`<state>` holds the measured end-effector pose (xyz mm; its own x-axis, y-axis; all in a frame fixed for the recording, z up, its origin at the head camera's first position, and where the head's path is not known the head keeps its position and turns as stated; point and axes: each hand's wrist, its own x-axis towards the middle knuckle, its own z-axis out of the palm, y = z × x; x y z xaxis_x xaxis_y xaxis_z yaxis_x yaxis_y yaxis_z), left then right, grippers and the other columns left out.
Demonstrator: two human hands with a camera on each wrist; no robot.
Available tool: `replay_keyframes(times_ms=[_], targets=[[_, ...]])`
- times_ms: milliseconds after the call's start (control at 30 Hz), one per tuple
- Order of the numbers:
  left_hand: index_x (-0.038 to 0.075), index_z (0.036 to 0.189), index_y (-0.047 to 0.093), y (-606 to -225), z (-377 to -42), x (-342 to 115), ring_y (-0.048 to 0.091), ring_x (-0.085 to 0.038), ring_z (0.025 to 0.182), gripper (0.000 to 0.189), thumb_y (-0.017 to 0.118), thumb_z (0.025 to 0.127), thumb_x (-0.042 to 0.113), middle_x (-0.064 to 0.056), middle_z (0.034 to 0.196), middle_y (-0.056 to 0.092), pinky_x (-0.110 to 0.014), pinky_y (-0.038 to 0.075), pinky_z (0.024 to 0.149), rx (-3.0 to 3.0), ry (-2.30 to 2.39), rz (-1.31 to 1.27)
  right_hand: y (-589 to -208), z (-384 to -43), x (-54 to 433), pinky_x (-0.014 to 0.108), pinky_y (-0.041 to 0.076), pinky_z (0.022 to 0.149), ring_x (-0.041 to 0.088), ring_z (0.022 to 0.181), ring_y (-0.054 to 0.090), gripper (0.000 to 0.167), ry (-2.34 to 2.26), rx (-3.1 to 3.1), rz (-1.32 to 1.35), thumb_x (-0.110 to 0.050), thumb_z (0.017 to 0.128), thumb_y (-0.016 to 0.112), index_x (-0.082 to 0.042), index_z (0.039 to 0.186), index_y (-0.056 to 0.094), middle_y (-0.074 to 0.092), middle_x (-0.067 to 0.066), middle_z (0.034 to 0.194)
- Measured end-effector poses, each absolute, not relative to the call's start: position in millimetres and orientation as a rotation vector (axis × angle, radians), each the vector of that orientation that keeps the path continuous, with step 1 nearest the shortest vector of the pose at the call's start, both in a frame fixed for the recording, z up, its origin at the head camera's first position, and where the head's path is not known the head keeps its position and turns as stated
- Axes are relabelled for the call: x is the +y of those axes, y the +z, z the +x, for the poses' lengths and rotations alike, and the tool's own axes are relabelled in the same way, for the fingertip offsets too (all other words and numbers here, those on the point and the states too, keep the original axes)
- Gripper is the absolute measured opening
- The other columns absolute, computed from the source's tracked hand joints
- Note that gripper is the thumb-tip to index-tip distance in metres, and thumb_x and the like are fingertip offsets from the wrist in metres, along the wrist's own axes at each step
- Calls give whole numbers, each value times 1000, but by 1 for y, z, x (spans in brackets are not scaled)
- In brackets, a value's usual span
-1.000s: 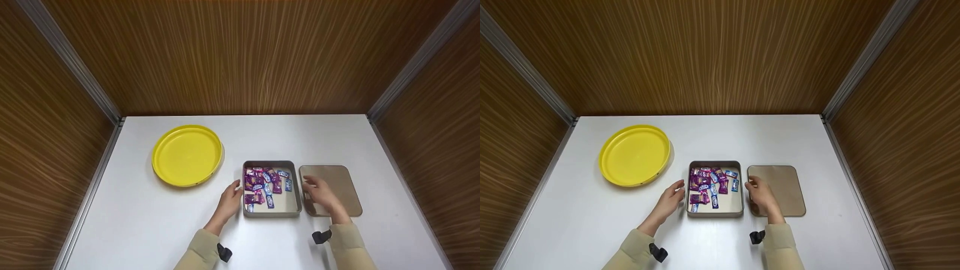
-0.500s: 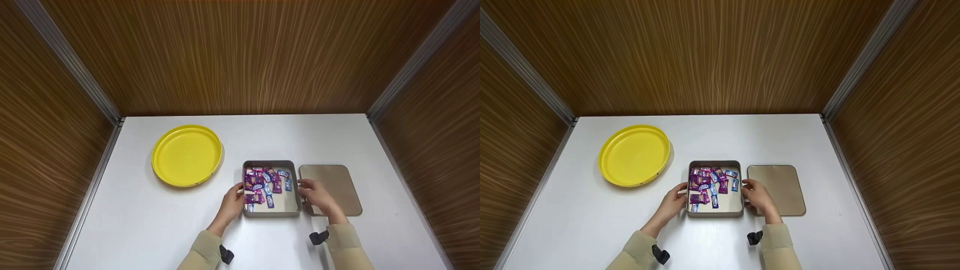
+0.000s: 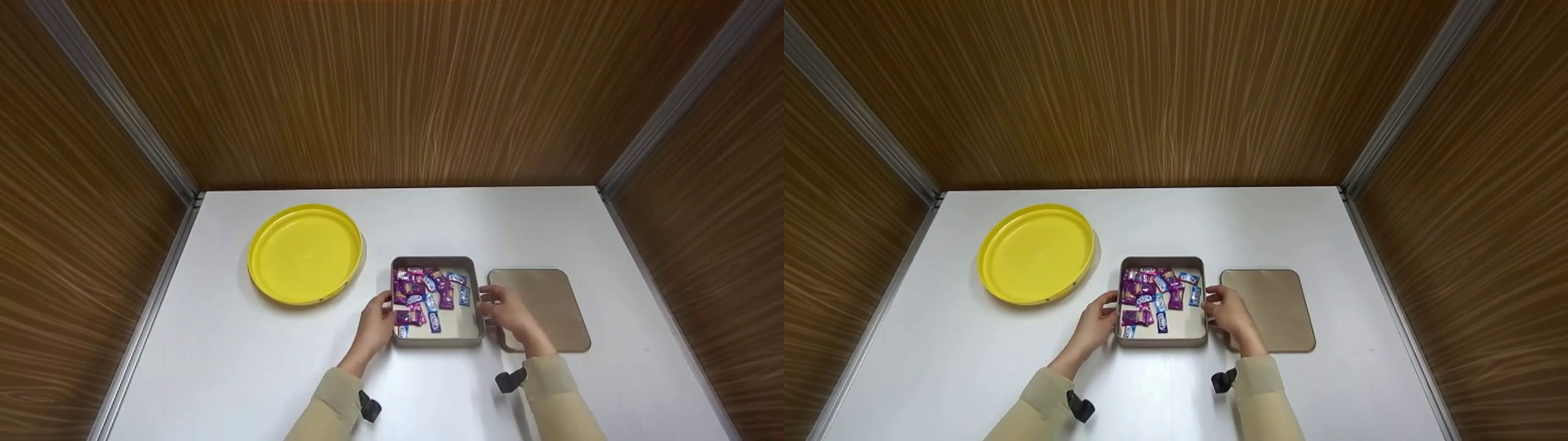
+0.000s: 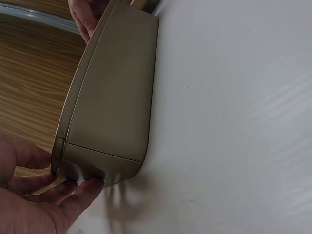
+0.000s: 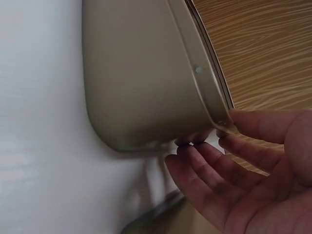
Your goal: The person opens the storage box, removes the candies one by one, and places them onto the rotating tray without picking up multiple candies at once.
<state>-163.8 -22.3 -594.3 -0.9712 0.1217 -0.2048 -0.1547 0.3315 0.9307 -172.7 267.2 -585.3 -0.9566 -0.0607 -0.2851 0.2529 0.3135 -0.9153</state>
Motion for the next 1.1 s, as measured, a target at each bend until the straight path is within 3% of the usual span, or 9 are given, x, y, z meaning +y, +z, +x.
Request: replay_keyframes(times_ms=[367,667,1100], targets=[[-2,138,49,-600,-179,-35,61,-28,108,41,50,97,0,-20,132,54,-36,52,88,2456,1723,-82,-596,-187,246,44,51,92,39,114,56,44,-1761,2296,268,-7,96,58,8,136,47,52,28,130],[-2,138,49,-601,-180,-40,61,-28,107,41,50,97,0,-20,132,54,-37,52,90,2495,1720,-83,-605,-194,234,51,38,105,39,130,45,48,-1871,2262,269,-9,101,50,0,147,38,44,27,143],[-3,141,45,-601,-178,-38,59,-24,101,43,48,98,1,-20,129,54,-38,50,89,2586,1638,-56,-614,-190,232,54,29,110,36,141,31,50,-1922,2181,265,-19,103,50,-3,150,38,34,19,153]])
